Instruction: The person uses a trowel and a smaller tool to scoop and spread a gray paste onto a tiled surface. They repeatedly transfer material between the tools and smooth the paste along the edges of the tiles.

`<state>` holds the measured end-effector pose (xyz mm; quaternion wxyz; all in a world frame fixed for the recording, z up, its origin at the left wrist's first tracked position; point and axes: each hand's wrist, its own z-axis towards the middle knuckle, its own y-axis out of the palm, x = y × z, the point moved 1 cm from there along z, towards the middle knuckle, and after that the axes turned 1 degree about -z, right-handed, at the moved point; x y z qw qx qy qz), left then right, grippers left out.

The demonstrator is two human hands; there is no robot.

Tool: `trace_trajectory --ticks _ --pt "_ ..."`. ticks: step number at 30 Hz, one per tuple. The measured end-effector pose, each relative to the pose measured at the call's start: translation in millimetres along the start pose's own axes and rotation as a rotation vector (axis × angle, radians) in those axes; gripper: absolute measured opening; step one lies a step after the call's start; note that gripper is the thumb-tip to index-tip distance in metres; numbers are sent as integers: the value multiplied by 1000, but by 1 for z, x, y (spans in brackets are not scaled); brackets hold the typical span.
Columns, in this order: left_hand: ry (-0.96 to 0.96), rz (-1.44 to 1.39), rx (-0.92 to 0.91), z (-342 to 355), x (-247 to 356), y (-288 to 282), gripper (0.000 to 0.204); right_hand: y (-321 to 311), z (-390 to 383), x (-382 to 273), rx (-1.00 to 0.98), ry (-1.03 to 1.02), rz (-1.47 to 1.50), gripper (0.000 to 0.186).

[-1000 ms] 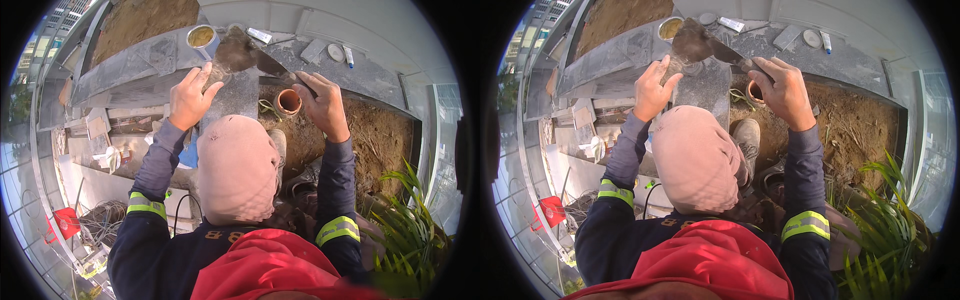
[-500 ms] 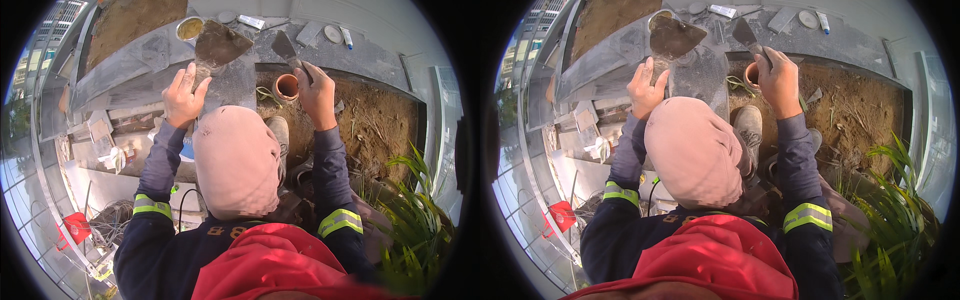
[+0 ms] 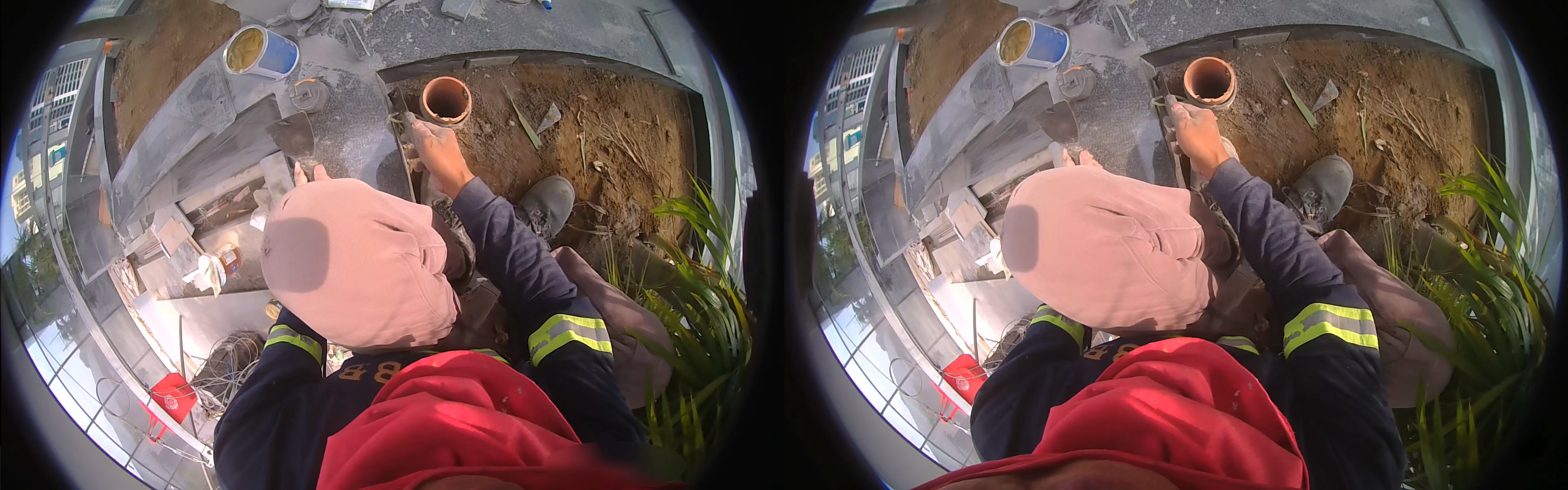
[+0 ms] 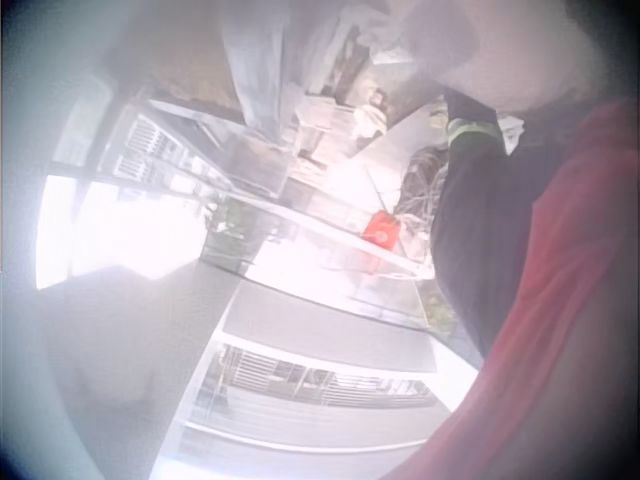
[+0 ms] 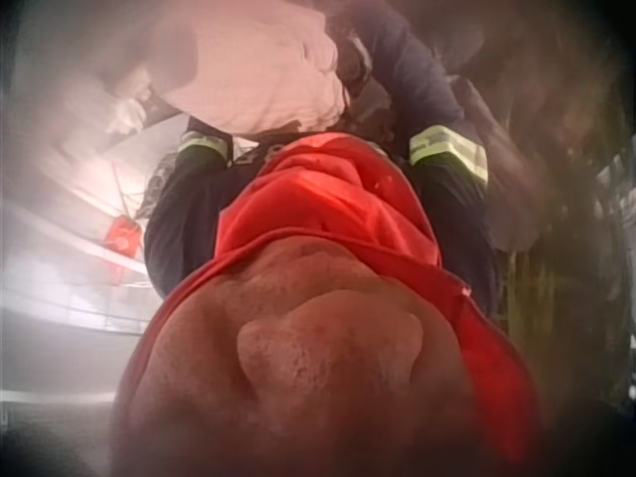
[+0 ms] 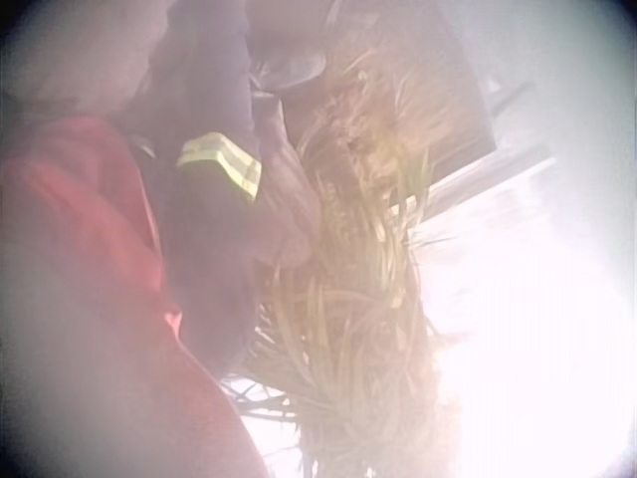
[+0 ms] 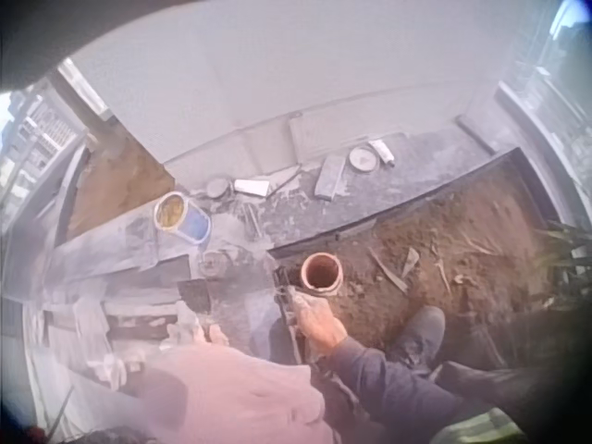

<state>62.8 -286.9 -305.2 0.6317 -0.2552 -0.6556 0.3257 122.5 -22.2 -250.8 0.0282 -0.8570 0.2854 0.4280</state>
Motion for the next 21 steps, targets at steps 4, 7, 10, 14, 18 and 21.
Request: trace_trajectory --ticks 4,7,10,14,18,21 --pt "-122 -250 -20 -4 21 4 64 9 29 12 72 -125 -58 40" --pt "-139 -320 -32 -6 39 0 61 11 58 32 149 -244 -254 38" --pt "-107 -349 -25 -2 32 1 61 28 65 42 226 -298 -150 30" --pt "-91 -443 4 2 22 7 62 27 67 45 197 -342 -250 37" --pt "-189 -447 12 -5 33 7 62 26 66 48 165 -275 -222 37" --pt "-182 -510 3 -3 25 13 64 25 75 62 196 -368 -200 38"
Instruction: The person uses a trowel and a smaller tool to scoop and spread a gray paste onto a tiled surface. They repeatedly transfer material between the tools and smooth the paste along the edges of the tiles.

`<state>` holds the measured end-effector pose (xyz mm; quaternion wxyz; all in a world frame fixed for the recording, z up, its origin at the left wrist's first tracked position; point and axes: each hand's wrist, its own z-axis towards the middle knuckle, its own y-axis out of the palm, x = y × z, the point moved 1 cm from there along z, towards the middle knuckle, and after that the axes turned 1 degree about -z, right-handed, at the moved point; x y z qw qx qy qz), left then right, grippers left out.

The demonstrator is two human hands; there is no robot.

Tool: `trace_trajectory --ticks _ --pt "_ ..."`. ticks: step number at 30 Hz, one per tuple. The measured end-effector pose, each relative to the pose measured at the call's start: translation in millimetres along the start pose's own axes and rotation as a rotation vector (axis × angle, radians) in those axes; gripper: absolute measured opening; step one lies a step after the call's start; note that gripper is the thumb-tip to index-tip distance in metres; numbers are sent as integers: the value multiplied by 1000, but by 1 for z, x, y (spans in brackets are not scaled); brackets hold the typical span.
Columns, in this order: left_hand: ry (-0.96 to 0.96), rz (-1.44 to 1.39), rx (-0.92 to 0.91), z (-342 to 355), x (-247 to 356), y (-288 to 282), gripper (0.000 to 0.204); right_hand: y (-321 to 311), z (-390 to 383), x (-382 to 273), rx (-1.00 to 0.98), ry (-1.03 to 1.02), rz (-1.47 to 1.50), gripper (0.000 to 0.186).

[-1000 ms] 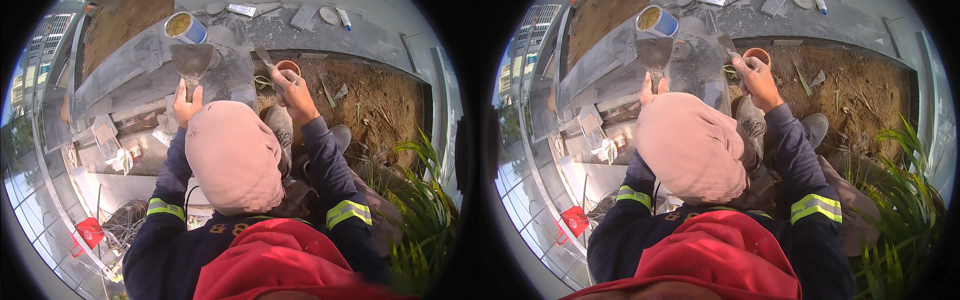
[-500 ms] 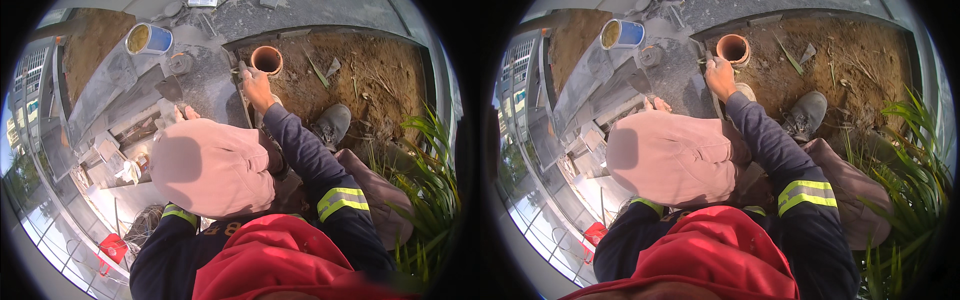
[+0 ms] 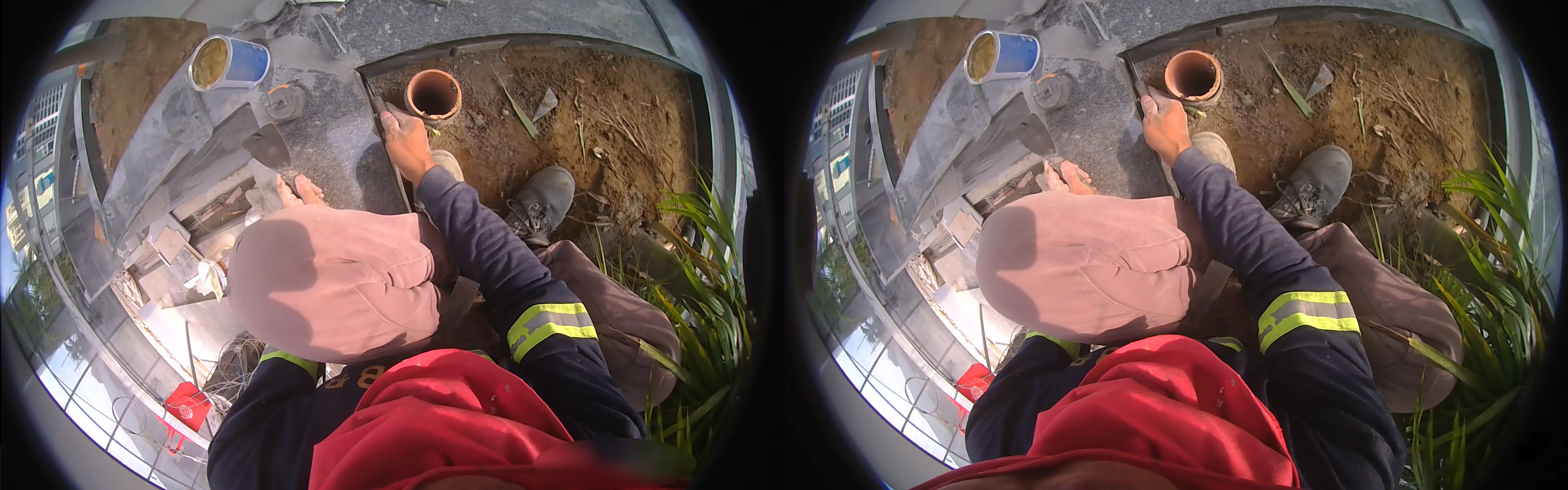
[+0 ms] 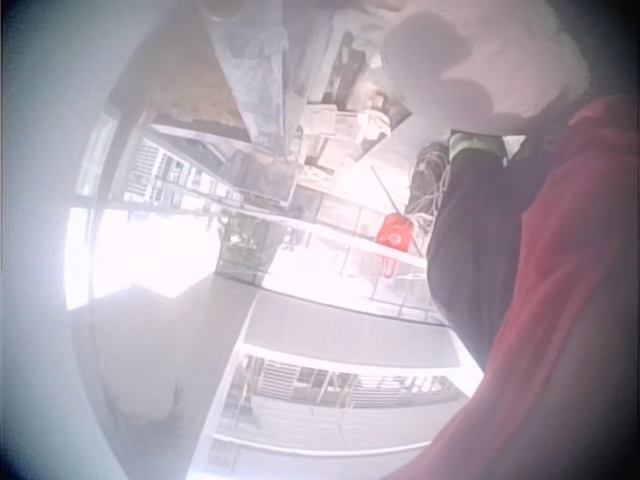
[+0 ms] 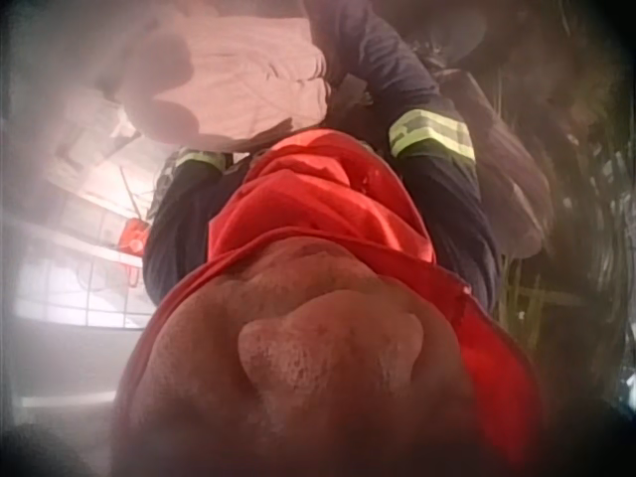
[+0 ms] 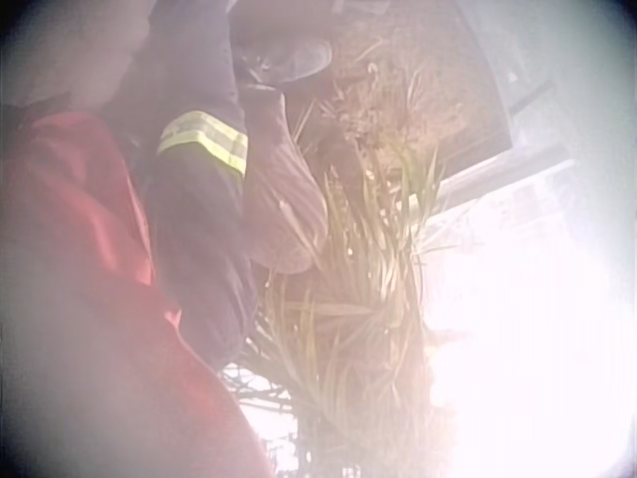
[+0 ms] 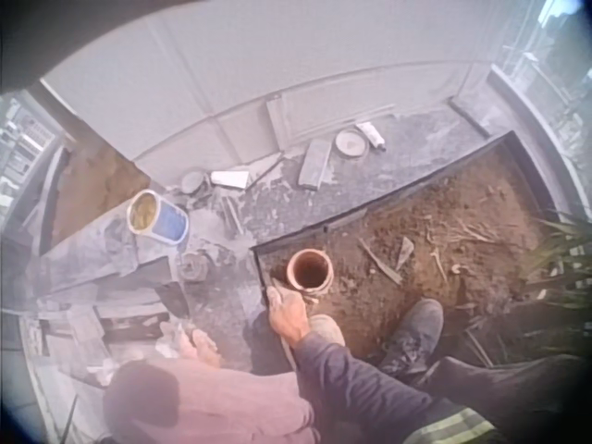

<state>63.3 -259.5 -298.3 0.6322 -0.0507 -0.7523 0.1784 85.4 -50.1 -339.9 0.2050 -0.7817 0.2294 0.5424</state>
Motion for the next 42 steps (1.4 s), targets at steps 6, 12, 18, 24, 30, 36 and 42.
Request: trace_trajectory --ticks 6,12,18,24,30,36,42 --pt "-27 25 -47 3 -1 -10 67 -13 2 -19 -93 -75 -205 38" --pt "15 91 32 -3 0 -4 64 -24 2 -59 -180 -49 -331 27" --pt "75 89 -28 -1 4 -8 64 -13 -13 -66 1 3 -403 23" --pt "118 113 -15 3 -1 -9 71 4 -8 -59 152 102 -382 30" --pt "177 67 -37 5 -13 -6 71 -2 2 -27 140 28 -413 34" --pt "167 77 -37 4 -12 -9 71 -15 -11 -61 30 117 -512 33" --pt "162 78 -51 5 -15 -5 71 -9 -23 -55 189 1 -425 31"
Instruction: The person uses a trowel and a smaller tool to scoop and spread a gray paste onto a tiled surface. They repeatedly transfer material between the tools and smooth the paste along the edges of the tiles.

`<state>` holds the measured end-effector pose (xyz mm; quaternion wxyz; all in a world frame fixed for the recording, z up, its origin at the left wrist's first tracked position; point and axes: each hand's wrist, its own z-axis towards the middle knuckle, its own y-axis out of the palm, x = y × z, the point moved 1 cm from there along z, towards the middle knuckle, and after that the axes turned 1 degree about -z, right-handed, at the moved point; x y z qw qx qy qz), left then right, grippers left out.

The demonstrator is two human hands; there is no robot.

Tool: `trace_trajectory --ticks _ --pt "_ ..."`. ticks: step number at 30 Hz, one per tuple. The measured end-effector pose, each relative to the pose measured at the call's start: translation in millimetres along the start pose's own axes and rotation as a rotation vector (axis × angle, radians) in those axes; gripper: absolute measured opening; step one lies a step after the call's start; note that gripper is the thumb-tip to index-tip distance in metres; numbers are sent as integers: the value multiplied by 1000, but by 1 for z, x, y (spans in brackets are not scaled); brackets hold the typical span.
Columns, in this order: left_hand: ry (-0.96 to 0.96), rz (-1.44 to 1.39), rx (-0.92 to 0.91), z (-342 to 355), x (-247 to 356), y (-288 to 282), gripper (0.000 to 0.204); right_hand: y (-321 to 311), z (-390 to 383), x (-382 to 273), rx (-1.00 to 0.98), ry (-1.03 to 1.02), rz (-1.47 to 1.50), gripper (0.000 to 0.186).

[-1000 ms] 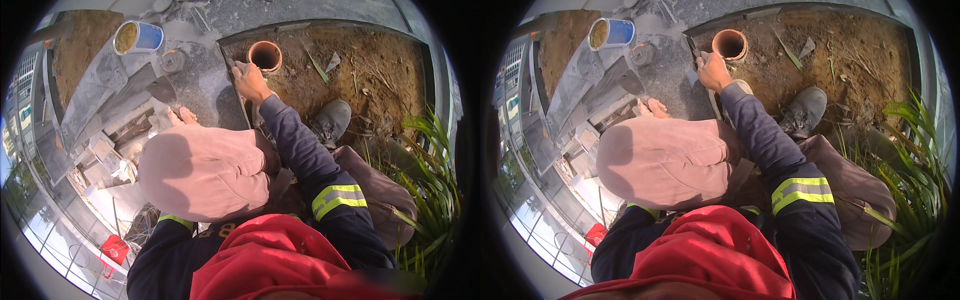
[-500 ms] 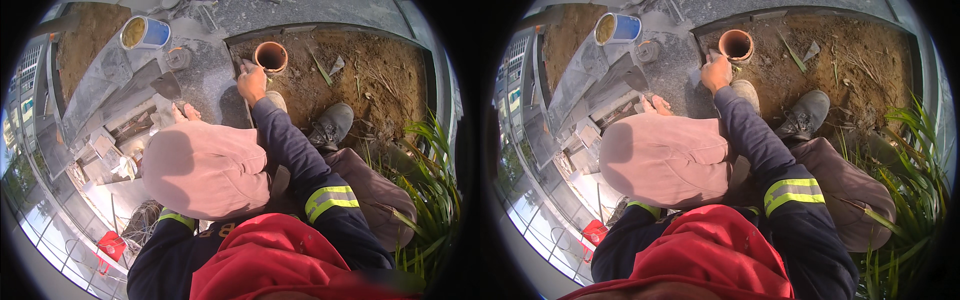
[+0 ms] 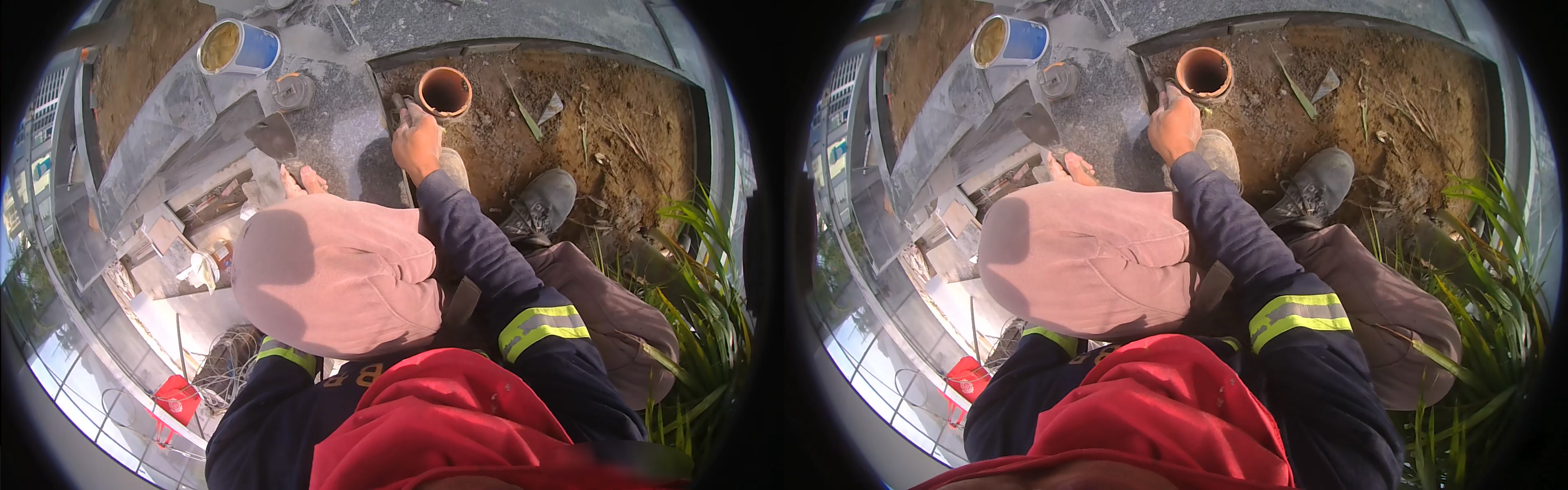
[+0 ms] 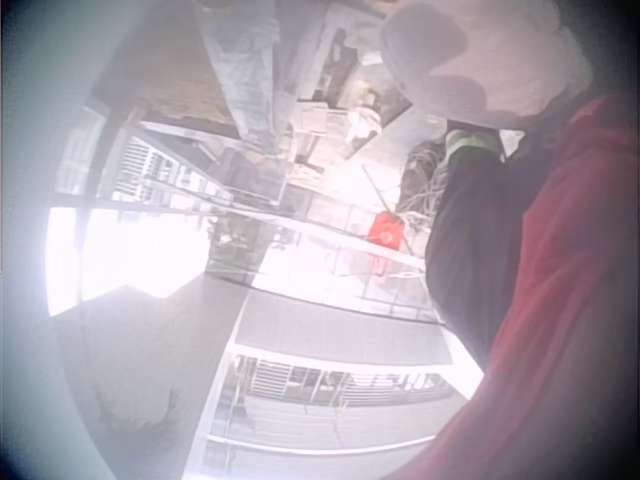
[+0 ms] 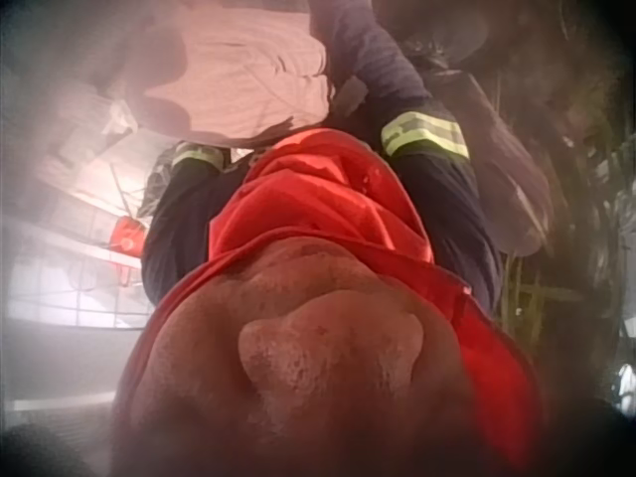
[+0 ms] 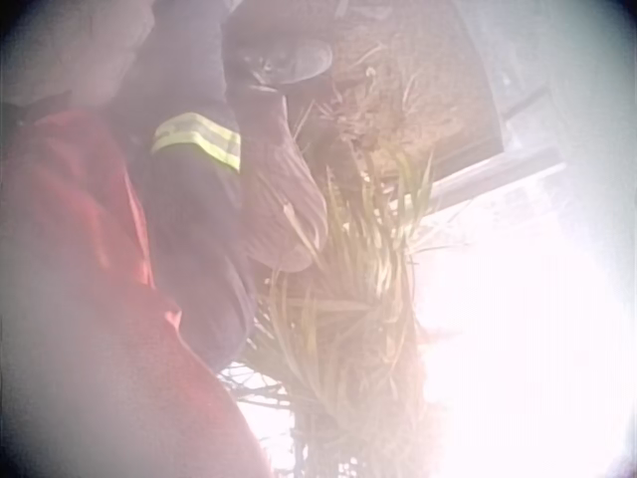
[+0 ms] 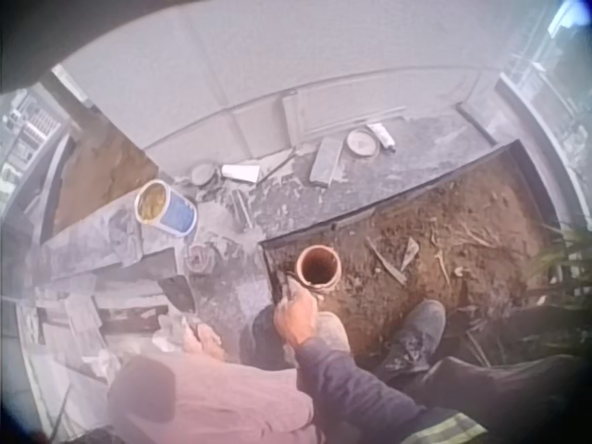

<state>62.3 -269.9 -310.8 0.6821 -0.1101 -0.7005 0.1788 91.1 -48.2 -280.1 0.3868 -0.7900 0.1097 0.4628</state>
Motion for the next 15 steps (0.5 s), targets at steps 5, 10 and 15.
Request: trace_trajectory --ticks 5,10,15 --pt "-1 22 1 0 4 -4 71 9 2 -3 31 17 128 32" --pt "-48 54 18 1 2 -6 70 15 -4 -9 -30 61 211 35" --pt "-81 -15 53 3 -5 -3 66 11 13 6 -71 -79 131 32"
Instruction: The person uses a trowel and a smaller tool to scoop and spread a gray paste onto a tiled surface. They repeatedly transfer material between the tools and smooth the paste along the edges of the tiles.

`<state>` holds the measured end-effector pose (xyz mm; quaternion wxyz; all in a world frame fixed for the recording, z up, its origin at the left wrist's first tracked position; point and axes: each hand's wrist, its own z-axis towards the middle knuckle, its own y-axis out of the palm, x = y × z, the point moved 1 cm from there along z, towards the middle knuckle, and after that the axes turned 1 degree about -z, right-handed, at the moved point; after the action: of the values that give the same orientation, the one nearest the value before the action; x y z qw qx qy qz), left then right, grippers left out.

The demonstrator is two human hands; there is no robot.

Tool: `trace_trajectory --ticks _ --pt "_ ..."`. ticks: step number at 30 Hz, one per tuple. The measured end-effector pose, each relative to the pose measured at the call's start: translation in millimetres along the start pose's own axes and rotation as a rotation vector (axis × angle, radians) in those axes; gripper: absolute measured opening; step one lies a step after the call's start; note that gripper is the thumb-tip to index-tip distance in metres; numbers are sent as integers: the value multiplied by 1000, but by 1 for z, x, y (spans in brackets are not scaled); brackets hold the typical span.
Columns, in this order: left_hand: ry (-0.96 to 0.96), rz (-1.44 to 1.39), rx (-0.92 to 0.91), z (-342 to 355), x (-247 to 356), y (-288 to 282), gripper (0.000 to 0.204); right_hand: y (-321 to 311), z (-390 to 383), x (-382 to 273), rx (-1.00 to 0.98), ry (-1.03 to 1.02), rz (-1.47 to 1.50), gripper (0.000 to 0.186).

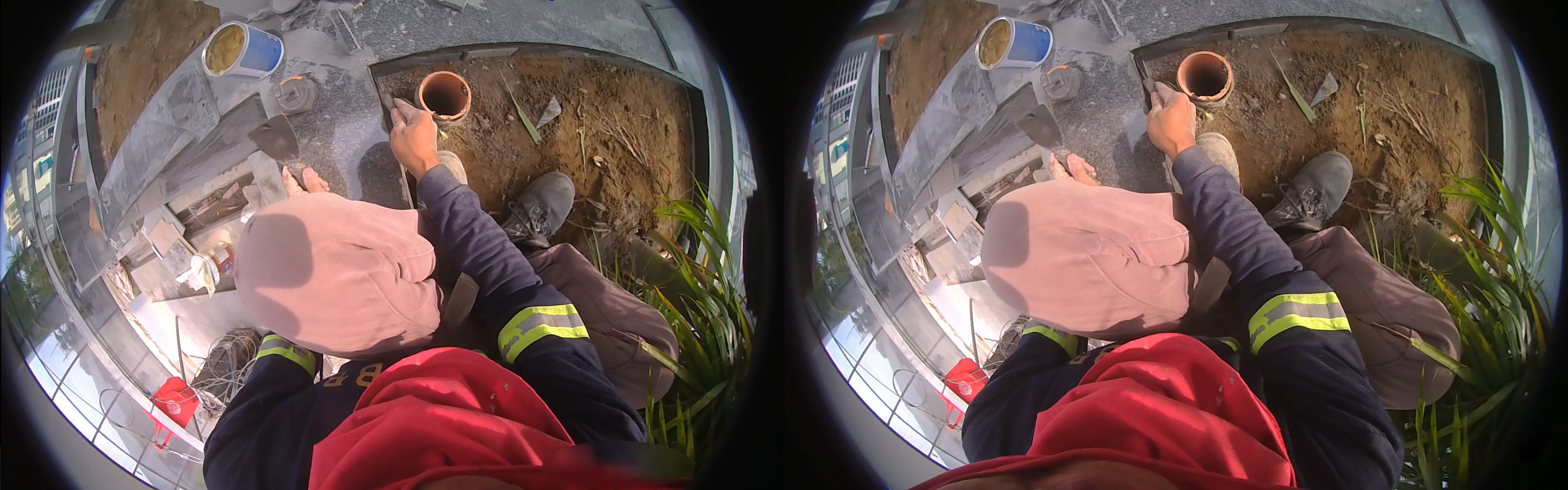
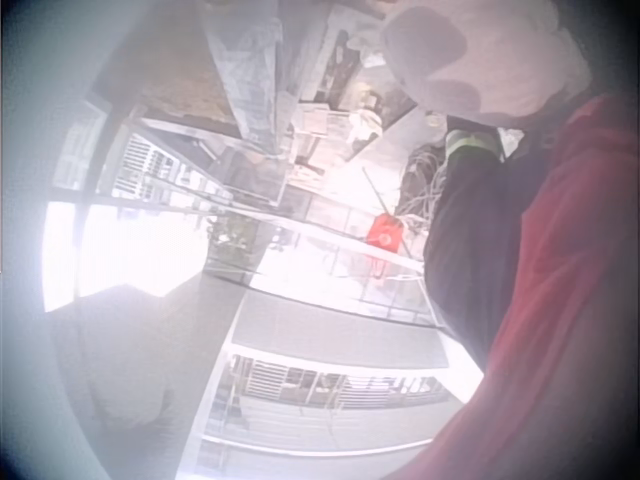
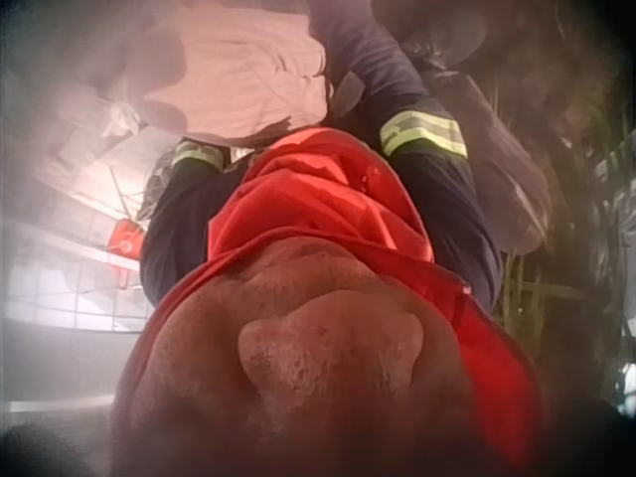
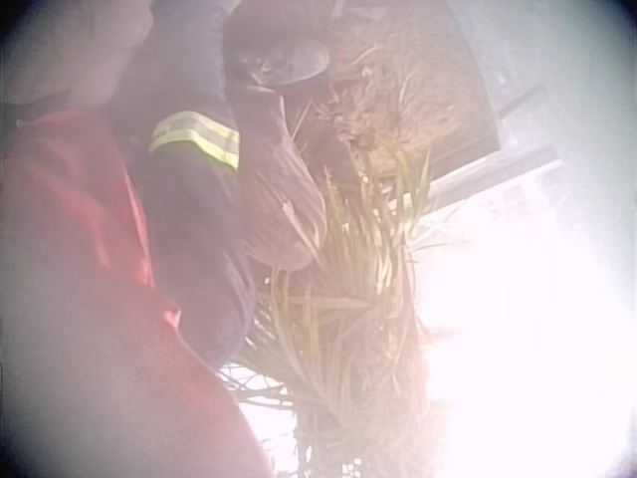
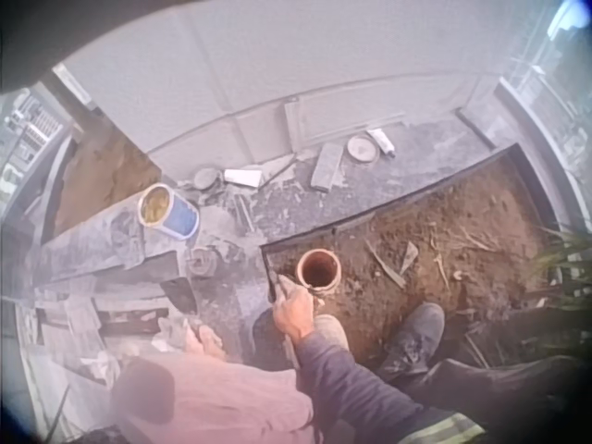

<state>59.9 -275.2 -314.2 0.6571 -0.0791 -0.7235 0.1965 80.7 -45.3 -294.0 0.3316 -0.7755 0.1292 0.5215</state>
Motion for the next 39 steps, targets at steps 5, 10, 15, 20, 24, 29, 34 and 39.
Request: trace_trajectory --ticks 5,10,15,20,24,29,34,39 --pt "-123 79 32 -10 26 4 60 -24 7 -11 -182 71 -123 26" --pt "19 184 40 -8 10 4 57 -40 -7 -11 -127 20 -165 27" --pt "290 508 72 9 -17 -6 53 -43 -18 -40 99 -60 -11 31" --pt "475 378 -151 40 105 -11 48 -100 -1 -84 -6 -333 199 34" --pt "691 438 -276 69 180 -32 51 -122 0 -134 -3 -811 -253 33" --pt "773 529 -304 73 201 -35 51 -112 -11 -155 78 -980 -363 37" --pt "801 535 -276 58 206 -25 51 -101 -21 -158 31 -966 -404 35" --pt "821 504 -222 49 191 -30 51 -105 -23 -146 -19 -813 -524 31"
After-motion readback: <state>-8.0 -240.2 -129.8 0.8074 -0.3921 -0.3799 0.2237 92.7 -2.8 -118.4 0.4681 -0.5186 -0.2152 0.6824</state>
